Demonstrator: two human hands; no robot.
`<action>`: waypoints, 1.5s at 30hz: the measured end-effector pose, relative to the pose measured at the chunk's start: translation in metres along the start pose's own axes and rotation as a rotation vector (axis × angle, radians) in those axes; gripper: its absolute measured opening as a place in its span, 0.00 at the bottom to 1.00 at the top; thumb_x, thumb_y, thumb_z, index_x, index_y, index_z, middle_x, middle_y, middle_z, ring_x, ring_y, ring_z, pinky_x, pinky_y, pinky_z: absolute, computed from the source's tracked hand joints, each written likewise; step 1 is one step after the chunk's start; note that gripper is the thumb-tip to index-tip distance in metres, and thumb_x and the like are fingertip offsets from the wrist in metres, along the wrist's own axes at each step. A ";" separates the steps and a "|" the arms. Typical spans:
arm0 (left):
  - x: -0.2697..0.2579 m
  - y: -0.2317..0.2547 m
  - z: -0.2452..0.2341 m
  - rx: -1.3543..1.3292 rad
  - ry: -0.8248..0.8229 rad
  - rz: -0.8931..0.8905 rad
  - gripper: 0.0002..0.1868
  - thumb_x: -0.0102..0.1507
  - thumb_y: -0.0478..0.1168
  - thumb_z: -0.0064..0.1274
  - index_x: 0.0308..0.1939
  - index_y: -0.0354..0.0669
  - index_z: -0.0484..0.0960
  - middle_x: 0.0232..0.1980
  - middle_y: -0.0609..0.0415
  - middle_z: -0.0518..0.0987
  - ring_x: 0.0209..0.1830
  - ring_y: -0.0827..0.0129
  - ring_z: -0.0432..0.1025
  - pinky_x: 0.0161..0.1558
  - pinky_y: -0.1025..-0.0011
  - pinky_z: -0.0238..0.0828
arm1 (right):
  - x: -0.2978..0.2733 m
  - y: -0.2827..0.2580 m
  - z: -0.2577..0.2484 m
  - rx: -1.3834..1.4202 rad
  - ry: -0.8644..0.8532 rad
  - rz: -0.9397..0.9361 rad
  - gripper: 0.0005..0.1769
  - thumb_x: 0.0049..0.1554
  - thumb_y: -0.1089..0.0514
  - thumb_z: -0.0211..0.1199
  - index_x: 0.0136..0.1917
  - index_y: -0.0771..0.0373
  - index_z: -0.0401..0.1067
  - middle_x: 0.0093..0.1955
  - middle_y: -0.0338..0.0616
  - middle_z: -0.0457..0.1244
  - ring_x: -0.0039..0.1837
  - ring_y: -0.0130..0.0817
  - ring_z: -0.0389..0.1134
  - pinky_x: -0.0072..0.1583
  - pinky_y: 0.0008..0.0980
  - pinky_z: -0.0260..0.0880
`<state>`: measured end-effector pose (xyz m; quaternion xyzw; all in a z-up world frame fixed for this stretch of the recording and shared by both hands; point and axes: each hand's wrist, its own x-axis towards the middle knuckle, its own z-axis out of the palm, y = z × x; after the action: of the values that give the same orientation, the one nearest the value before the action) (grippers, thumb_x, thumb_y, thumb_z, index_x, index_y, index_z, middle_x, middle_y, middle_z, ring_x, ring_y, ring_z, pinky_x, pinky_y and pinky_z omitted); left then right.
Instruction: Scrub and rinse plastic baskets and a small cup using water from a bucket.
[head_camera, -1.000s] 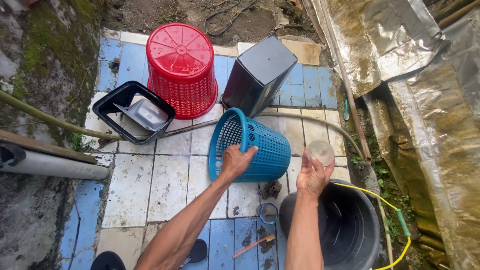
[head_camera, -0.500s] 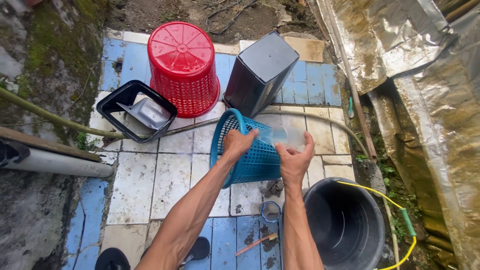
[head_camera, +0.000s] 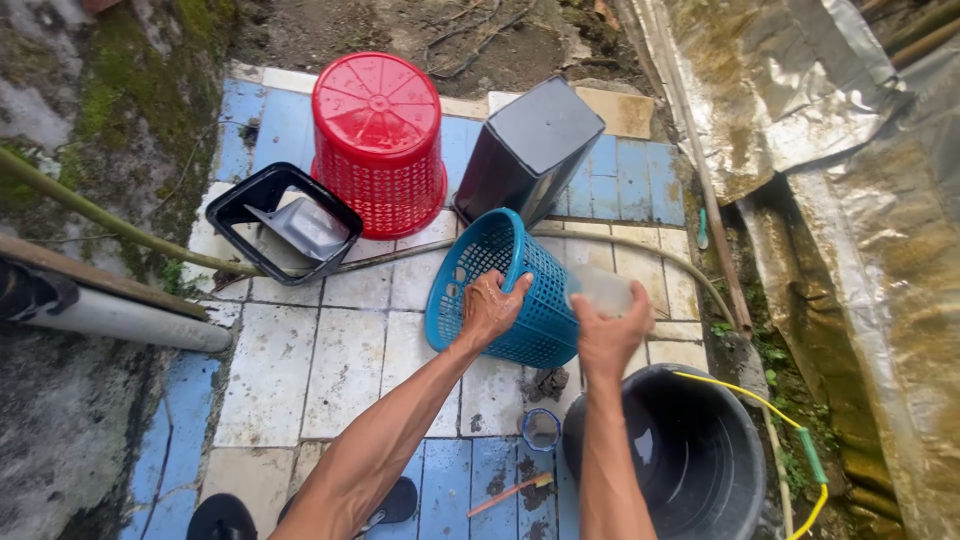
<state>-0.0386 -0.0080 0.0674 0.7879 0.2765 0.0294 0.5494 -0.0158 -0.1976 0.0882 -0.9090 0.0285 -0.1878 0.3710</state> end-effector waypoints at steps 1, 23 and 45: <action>0.000 0.005 0.003 -0.001 -0.010 0.010 0.30 0.59 0.61 0.58 0.35 0.32 0.82 0.37 0.32 0.82 0.41 0.42 0.79 0.46 0.51 0.74 | 0.002 -0.019 -0.003 -0.004 0.013 0.003 0.49 0.49 0.59 0.86 0.74 0.70 0.59 0.67 0.61 0.59 0.66 0.52 0.65 0.63 0.43 0.69; -0.011 -0.032 0.002 -0.119 -0.102 0.001 0.16 0.62 0.50 0.60 0.37 0.39 0.83 0.26 0.48 0.83 0.24 0.65 0.79 0.30 0.65 0.75 | -0.098 0.280 -0.129 0.703 -0.012 0.927 0.14 0.54 0.68 0.66 0.53 0.68 0.69 0.40 0.48 0.67 0.37 0.36 0.69 0.37 0.28 0.70; -0.016 -0.007 -0.004 -0.096 -0.097 -0.086 0.14 0.60 0.42 0.63 0.44 0.37 0.79 0.35 0.51 0.85 0.27 0.70 0.79 0.30 0.69 0.76 | -0.105 0.349 -0.062 -0.676 -0.822 0.457 0.25 0.55 0.41 0.71 0.50 0.65 0.80 0.54 0.61 0.70 0.56 0.57 0.70 0.62 0.50 0.72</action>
<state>-0.0565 -0.0109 0.0668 0.7485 0.2815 -0.0193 0.6001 -0.1057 -0.4709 -0.1436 -0.9461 0.1362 0.2850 0.0718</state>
